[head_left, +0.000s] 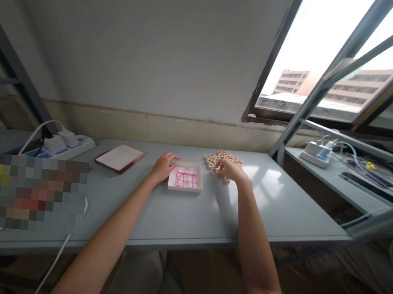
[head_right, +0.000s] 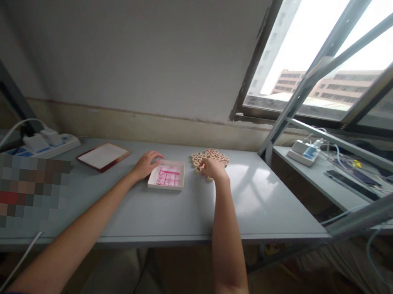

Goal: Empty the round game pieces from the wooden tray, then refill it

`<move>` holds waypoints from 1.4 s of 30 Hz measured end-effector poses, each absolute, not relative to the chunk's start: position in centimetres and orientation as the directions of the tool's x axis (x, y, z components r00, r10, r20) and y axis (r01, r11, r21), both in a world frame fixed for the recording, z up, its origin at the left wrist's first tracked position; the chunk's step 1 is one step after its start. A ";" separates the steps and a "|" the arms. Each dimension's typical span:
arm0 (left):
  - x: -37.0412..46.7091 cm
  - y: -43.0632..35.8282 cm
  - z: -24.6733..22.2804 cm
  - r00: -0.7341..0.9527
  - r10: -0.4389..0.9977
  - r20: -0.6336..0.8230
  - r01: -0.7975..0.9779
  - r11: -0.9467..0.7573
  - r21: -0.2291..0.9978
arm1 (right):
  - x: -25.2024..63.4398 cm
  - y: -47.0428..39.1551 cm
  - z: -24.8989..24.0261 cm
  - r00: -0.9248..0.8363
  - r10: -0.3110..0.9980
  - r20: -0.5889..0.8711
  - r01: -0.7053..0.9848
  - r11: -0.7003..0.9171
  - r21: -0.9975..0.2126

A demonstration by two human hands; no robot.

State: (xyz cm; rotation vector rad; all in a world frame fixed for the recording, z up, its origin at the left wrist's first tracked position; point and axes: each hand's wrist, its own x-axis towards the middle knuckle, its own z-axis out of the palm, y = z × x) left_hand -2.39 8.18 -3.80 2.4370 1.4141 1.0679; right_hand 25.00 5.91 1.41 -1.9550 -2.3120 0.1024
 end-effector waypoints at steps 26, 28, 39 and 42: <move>-2.0 8.3 -4.1 0.358 0.871 0.338 0.580 -0.491 0.651 | 21.3 5.9 1.8 -0.371 0.860 0.350 0.814 0.483 -0.324; -1.8 8.2 -4.1 0.372 0.869 0.325 0.574 -0.491 0.656 | 19.4 5.6 1.3 -0.457 0.823 0.338 0.776 0.555 -0.302; -1.5 8.2 -4.1 0.365 0.876 0.315 0.563 -0.478 0.674 | 15.5 4.7 -1.0 -0.604 0.699 0.384 0.755 0.655 -0.005; -1.5 8.0 -3.9 0.380 0.872 0.310 0.550 -0.482 0.682 | 15.7 4.9 -1.0 -0.613 0.702 0.362 0.750 0.661 -0.014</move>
